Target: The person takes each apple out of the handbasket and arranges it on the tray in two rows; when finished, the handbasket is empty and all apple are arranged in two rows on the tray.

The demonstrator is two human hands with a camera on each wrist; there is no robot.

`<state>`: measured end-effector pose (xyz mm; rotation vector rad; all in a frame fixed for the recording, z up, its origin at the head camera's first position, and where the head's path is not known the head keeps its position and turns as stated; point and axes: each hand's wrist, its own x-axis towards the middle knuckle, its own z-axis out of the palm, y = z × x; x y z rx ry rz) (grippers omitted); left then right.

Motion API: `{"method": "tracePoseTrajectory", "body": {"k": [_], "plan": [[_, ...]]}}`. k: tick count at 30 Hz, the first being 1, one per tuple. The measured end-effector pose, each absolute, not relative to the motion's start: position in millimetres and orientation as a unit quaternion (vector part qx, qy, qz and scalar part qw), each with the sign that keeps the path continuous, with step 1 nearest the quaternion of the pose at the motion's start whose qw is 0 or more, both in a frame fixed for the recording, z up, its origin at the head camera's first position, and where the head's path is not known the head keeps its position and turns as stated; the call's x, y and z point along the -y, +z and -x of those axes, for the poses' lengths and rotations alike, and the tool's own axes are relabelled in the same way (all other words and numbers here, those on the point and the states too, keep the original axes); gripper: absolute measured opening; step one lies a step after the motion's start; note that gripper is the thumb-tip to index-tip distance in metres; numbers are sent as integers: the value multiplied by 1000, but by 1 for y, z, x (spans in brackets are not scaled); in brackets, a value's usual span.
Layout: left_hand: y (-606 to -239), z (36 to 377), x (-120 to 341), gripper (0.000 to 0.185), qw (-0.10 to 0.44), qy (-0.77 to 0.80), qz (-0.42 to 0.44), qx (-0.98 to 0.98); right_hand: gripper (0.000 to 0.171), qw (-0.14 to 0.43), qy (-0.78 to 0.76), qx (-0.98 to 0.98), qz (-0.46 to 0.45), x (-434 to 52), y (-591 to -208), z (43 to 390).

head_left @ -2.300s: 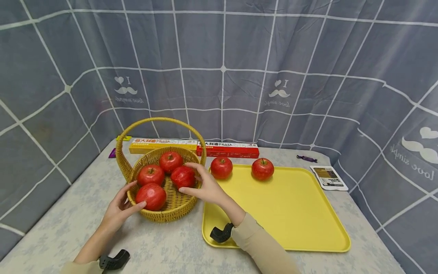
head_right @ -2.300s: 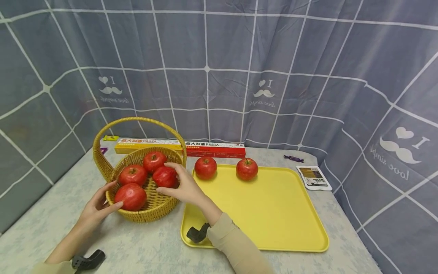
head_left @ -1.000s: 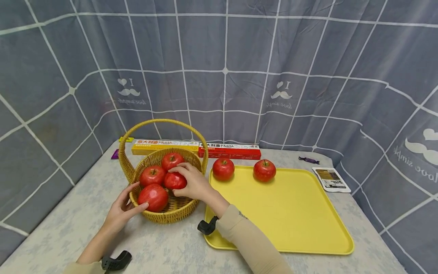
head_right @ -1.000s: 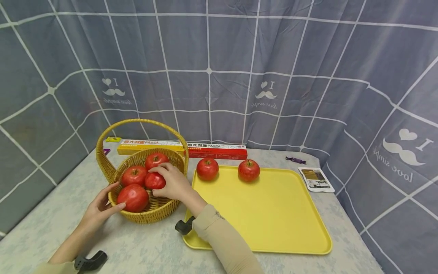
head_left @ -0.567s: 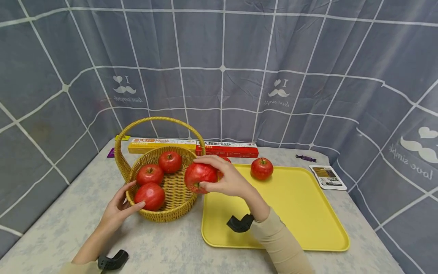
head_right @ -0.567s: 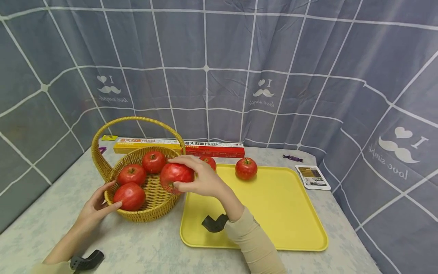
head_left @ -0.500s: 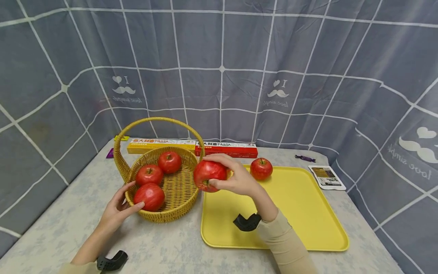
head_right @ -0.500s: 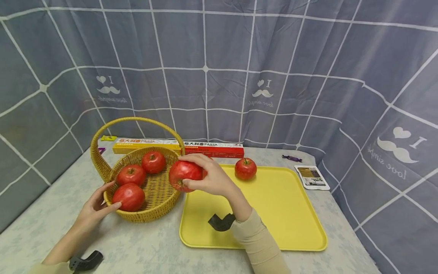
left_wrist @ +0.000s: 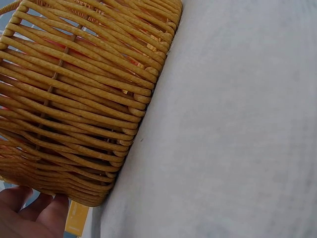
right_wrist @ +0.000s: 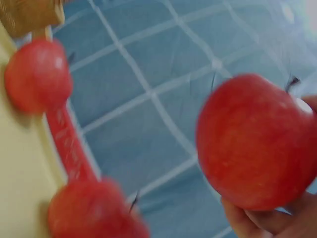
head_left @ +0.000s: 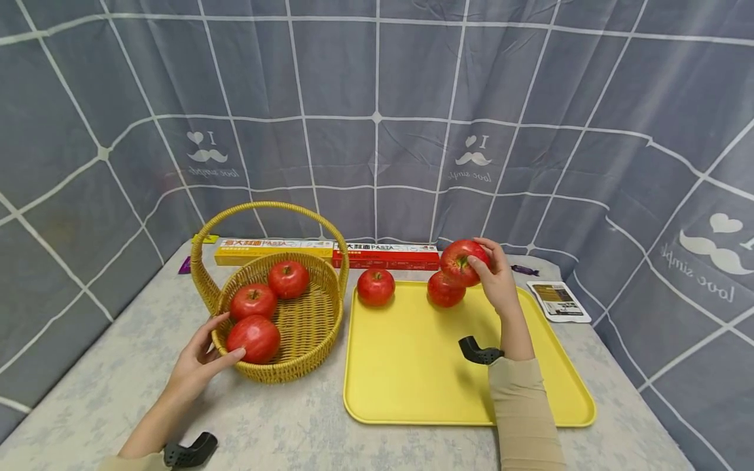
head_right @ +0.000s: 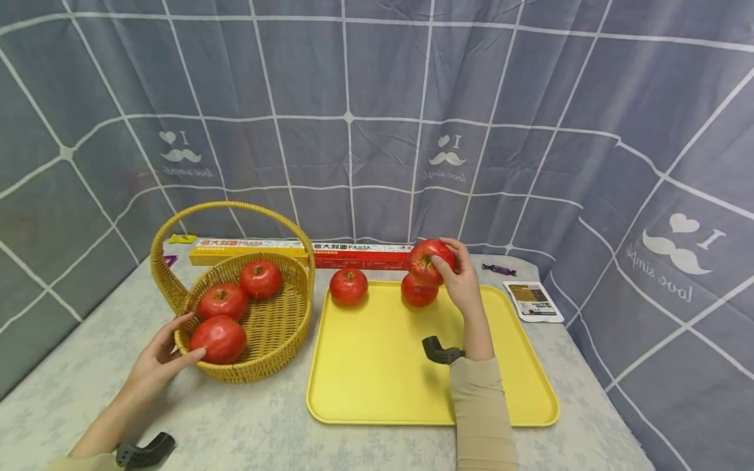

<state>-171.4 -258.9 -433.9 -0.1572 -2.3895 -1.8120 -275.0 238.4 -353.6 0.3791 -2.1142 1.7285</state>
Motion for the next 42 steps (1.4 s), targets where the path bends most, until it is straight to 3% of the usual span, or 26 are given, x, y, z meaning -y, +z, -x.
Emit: {"method": "tracePoseTrajectory", "body": {"k": [6, 12, 21, 28, 34, 42], "plan": [[-433, 171, 258, 72, 65, -599, 39, 797, 42, 259, 609, 748, 48, -265, -379, 290], [-433, 171, 257, 73, 69, -597, 44, 798, 44, 316, 596, 724, 143, -278, -406, 298], [-431, 173, 260, 72, 62, -603, 50, 794, 47, 358, 596, 683, 225, -294, -437, 306], [-431, 172, 260, 72, 56, -602, 43, 795, 51, 352, 557, 695, 287, -305, -449, 308], [-431, 172, 258, 72, 58, -603, 42, 794, 50, 355, 500, 716, 333, -307, -446, 305], [-432, 171, 258, 72, 61, -606, 48, 792, 59, 349, 491, 736, 311, -305, -431, 298]]}}
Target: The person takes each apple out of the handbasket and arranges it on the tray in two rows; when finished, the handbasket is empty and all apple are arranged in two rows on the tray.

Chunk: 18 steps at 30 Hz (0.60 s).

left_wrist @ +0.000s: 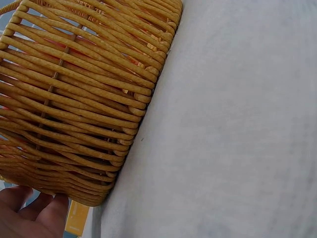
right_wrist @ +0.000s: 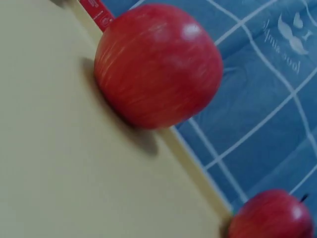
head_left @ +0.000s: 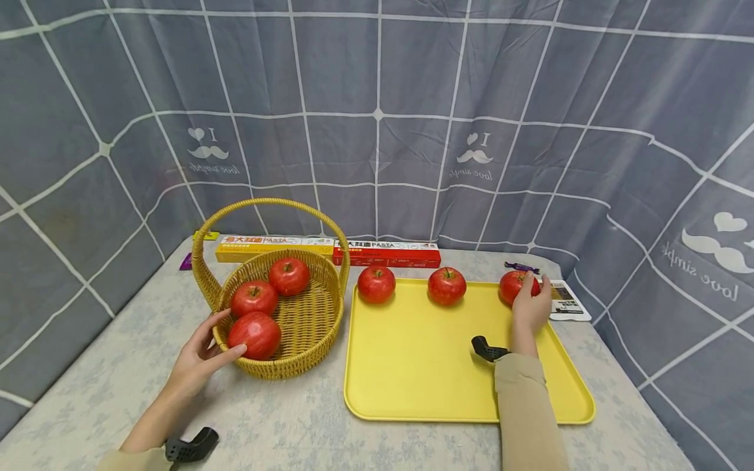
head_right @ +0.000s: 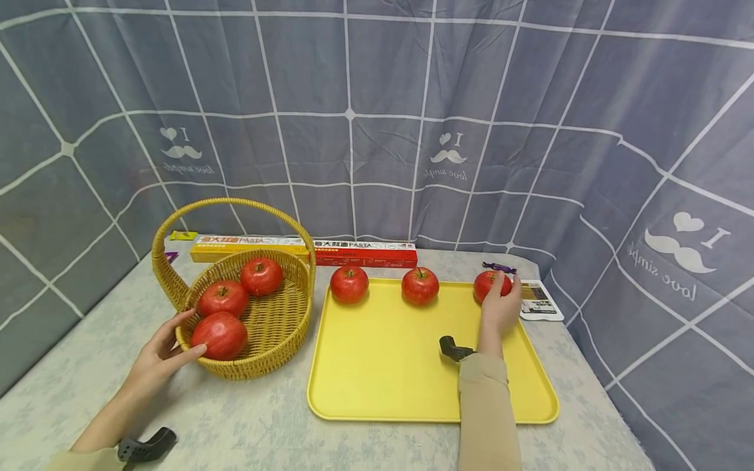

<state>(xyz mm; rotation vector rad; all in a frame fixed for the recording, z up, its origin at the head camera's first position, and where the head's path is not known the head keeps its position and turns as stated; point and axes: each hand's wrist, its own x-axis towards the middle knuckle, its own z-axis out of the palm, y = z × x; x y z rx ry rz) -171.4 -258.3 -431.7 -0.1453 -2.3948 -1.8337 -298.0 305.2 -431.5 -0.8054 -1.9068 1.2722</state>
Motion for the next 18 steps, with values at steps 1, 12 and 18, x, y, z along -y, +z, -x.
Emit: {"method": "tracePoseTrajectory", "body": {"k": [1, 12, 18], "plan": [[-432, 171, 258, 71, 62, -606, 49, 792, 58, 362, 491, 733, 301, -304, -428, 296], [-433, 170, 258, 70, 62, -605, 50, 792, 40, 490, 572, 651, 93, -256, -358, 272], [-433, 170, 258, 70, 68, -607, 55, 790, 27, 453, 672, 581, -71, -198, -323, 249]]}}
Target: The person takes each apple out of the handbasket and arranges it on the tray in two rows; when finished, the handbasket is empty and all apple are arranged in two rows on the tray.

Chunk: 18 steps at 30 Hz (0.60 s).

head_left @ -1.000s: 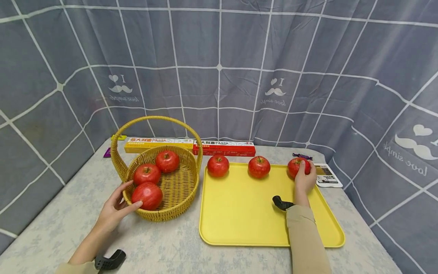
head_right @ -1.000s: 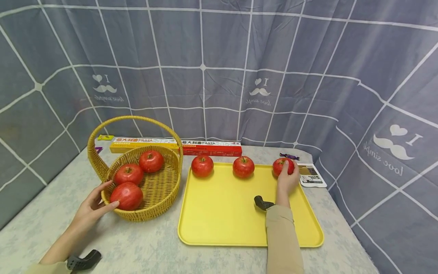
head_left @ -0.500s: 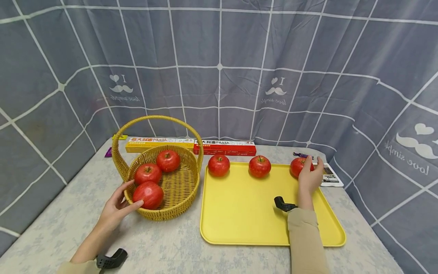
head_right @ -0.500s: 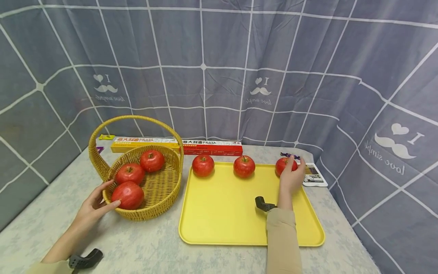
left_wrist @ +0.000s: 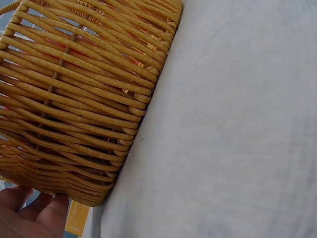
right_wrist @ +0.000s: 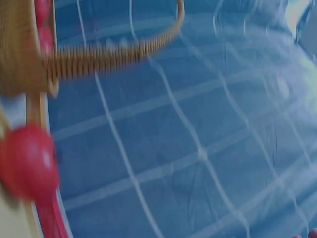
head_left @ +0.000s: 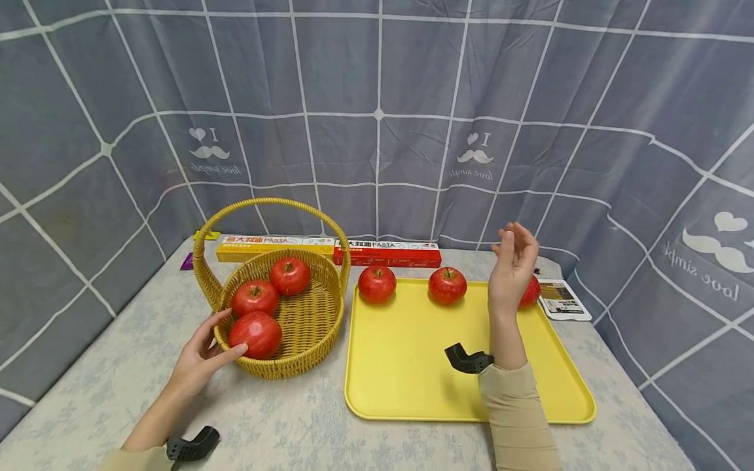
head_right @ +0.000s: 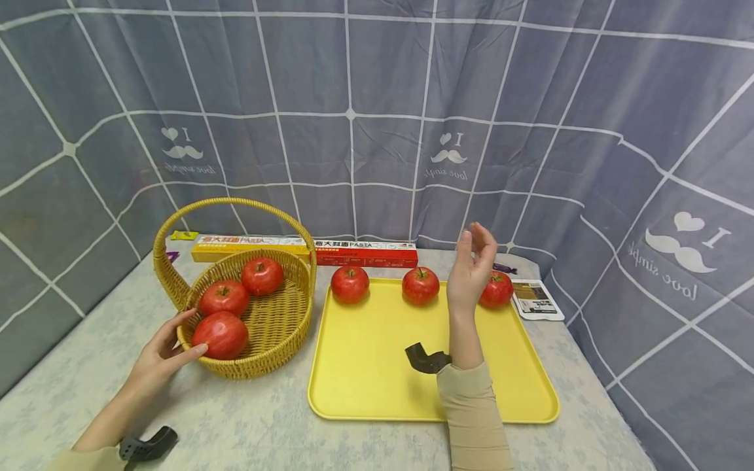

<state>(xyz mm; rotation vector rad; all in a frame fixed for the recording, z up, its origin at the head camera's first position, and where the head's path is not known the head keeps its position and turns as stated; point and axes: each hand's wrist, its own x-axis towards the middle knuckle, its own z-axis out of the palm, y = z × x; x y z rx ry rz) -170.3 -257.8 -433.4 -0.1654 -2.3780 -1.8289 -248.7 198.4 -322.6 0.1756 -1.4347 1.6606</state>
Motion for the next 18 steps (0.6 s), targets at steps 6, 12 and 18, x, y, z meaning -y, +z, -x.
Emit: {"method": "tracePoseTrajectory", "body": {"k": [6, 12, 18], "plan": [[-434, 170, 257, 70, 76, -608, 60, 788, 31, 336, 718, 578, -193, -137, -322, 229], [-433, 170, 258, 70, 69, -604, 53, 792, 40, 235, 683, 645, -250, -78, -350, 218], [-431, 171, 257, 71, 63, -598, 46, 797, 49, 115, 619, 714, -308, -43, -366, 197]]}}
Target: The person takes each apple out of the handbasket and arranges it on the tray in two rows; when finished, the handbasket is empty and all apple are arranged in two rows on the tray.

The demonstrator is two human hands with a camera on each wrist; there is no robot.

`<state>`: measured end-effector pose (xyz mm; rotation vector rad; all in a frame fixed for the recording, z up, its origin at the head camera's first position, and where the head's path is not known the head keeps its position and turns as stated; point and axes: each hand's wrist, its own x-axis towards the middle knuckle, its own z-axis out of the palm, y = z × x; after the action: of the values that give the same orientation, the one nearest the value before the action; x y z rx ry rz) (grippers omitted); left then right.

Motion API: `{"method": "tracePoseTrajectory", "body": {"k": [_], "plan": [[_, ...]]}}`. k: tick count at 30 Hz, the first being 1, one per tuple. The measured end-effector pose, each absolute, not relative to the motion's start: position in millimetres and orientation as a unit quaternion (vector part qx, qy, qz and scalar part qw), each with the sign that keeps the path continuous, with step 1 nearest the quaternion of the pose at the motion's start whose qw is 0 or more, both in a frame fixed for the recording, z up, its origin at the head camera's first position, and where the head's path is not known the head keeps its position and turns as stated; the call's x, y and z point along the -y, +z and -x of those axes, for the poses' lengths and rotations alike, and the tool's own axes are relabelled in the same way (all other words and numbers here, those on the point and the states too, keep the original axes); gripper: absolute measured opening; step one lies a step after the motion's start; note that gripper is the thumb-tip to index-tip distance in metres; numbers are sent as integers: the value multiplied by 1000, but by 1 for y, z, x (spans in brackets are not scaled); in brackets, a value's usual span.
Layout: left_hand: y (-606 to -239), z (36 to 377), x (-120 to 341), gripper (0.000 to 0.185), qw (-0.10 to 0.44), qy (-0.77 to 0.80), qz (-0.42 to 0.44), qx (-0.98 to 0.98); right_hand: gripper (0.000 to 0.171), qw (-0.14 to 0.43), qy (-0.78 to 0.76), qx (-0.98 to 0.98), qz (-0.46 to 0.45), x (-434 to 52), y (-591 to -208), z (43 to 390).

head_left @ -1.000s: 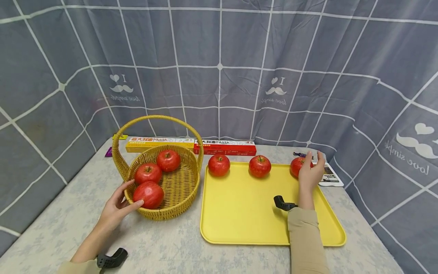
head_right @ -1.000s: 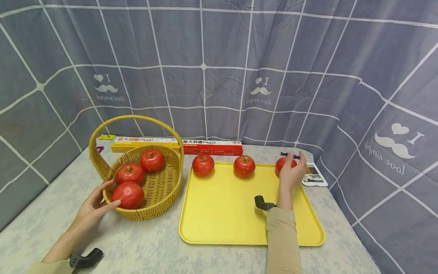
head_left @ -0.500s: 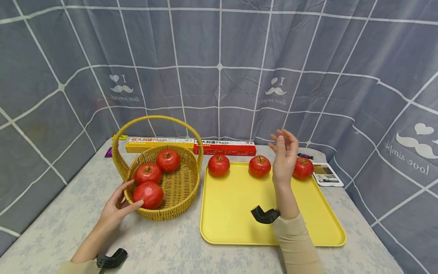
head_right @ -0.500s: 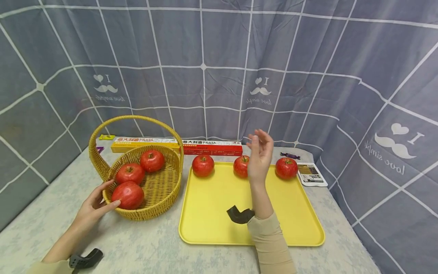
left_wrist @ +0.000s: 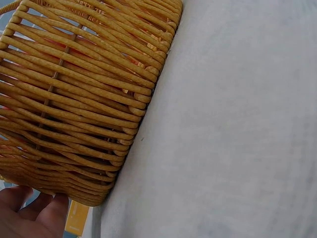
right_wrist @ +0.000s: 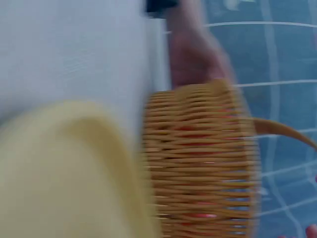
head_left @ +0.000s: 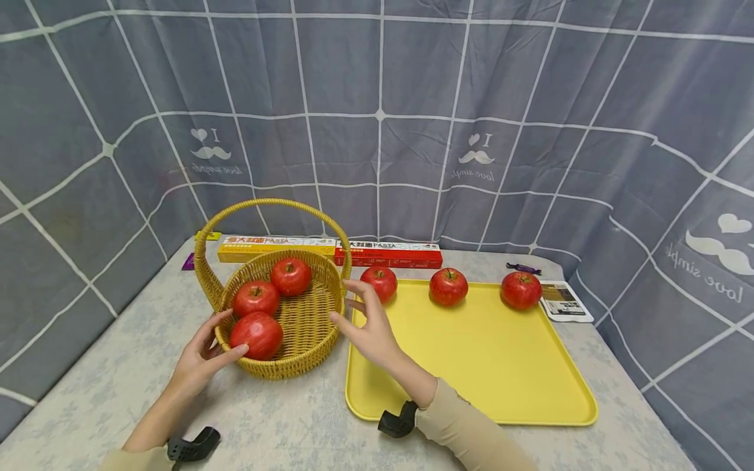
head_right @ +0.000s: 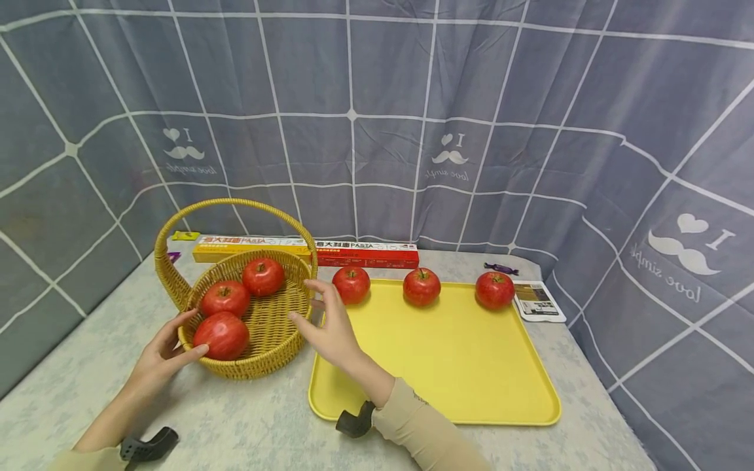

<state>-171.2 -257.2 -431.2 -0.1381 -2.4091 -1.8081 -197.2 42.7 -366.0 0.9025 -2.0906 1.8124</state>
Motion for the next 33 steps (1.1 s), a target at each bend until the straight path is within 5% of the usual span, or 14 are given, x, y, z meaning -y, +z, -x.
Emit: {"method": "tracePoseTrajectory", "body": {"k": [12, 33], "plan": [[-433, 171, 258, 69, 68, -605, 58, 792, 66, 38, 556, 777, -291, 9, -398, 225], [-432, 170, 258, 70, 71, -597, 60, 797, 55, -258, 530, 777, -221, 63, -389, 247]]}}
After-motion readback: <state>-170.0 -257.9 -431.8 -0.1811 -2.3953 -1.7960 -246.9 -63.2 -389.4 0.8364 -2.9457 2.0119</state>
